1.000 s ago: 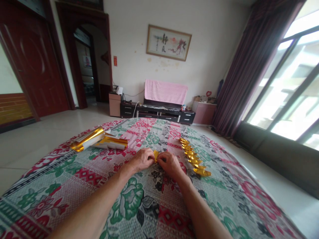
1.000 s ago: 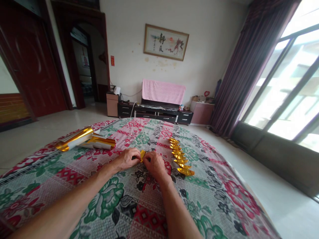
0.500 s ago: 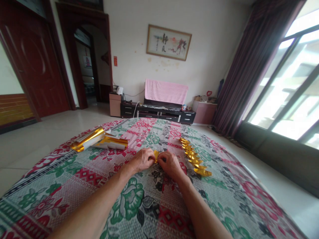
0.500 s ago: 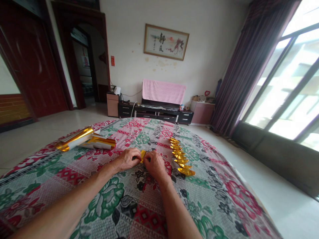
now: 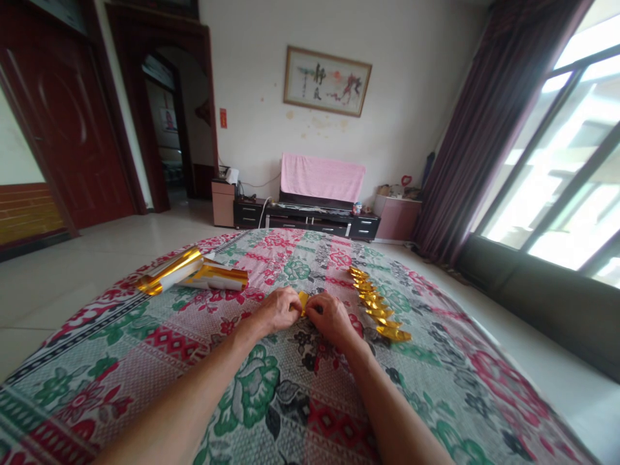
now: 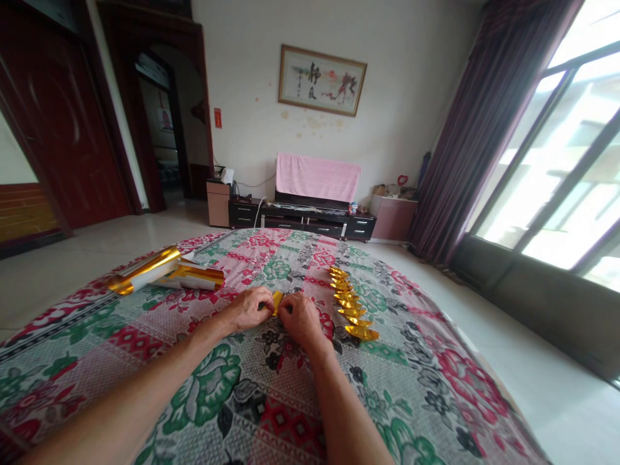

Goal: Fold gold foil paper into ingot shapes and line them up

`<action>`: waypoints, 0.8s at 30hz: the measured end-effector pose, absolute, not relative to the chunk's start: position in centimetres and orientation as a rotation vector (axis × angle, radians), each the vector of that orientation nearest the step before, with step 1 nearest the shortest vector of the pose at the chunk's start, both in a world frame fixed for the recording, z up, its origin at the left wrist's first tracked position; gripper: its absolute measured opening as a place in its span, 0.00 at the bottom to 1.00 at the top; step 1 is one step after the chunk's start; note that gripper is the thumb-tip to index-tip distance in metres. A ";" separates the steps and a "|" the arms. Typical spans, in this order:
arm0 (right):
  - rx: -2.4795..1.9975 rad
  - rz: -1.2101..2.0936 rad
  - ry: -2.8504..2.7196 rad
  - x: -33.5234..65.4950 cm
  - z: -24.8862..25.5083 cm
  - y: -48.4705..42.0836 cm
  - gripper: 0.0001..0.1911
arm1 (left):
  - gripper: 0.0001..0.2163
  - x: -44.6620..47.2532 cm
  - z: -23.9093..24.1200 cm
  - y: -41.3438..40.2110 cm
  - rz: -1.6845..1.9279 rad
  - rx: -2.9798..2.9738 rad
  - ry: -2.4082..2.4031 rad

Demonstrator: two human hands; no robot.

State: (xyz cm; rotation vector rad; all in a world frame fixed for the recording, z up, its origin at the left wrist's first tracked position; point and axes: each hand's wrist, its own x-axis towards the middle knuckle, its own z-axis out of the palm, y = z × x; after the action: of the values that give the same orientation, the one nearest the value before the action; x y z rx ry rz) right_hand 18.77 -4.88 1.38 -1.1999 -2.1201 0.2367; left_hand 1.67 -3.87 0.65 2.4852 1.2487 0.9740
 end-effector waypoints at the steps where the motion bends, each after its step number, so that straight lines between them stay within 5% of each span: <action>1: -1.198 0.237 -2.121 18.8 1.4 -4.9 0.07 | 0.06 1.7 0.7 -3.9 0.964 2.483 1.259; 24: -1.246 0.265 -2.115 19.3 1.3 -4.7 0.08 | 0.10 1.3 1.2 -4.1 0.881 2.635 1.161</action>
State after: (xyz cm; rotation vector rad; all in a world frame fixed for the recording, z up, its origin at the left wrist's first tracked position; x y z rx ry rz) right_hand 19.27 -4.66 1.27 -1.2461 -2.1154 0.2650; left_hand 1.33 -4.12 1.23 2.6349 1.1607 0.8810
